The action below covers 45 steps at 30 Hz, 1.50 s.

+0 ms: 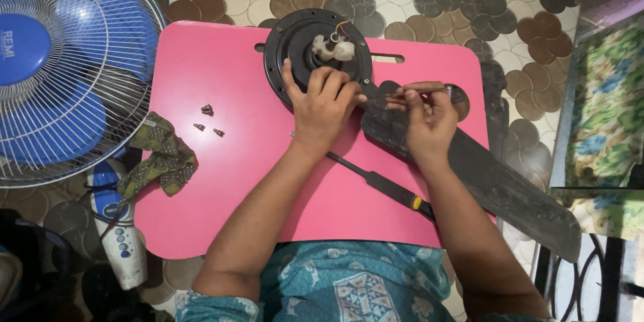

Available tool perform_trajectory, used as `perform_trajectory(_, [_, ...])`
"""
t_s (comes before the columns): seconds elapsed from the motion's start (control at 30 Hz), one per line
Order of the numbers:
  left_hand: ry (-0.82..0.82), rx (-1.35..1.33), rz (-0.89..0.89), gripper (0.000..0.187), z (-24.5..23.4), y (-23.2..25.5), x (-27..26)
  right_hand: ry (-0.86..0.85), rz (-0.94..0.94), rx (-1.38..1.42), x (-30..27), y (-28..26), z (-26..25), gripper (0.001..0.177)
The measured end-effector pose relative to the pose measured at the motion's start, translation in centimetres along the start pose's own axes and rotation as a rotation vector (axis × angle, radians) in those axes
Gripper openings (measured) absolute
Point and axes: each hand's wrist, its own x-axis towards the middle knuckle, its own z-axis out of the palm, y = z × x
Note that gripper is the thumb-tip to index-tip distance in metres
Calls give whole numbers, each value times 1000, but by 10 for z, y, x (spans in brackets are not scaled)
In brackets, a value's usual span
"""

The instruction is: The person attaches a fan blade to the motor housing on a pink table using a screwdriver and screws. They align the blade, insert screws, and tighten them to secure the blade to the motor.

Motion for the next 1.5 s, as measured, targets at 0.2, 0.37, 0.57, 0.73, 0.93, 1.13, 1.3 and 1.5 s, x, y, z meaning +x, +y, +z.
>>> perform_trajectory(0.2, [-51, -237, -204, 14, -10, -15, 4, -4, -84, 19, 2, 6, -7, 15])
perform_trajectory(0.37, [93, -161, -179, 13, -16, -43, 13, -51, 138, -650, 4, -7, -20, 33])
perform_trajectory(0.57, [-72, -145, -398, 28, -4, -62, 22, -452, -435, -1095, 1, -13, -16, 93])
perform_trajectory(0.73, [19, -157, -393, 22, -2, -57, 14, -465, -179, -1077, 3, -4, -9, 99])
perform_trajectory(0.93, [41, -169, -456, 22, 1, -54, 15, -441, -225, -1032, 1, -1, -7, 94])
perform_trajectory(1.13, [62, -161, -422, 24, 2, -55, 12, -440, -181, -1035, 1, -2, -6, 98])
perform_trajectory(1.3, [64, -183, -390, 19, 0, -58, 14, -446, -236, -1050, 0, -2, -8, 91])
perform_trajectory(1.5, [143, -168, 45, 9, -25, -28, 6, -443, -313, -1013, 1, -10, -11, 92])
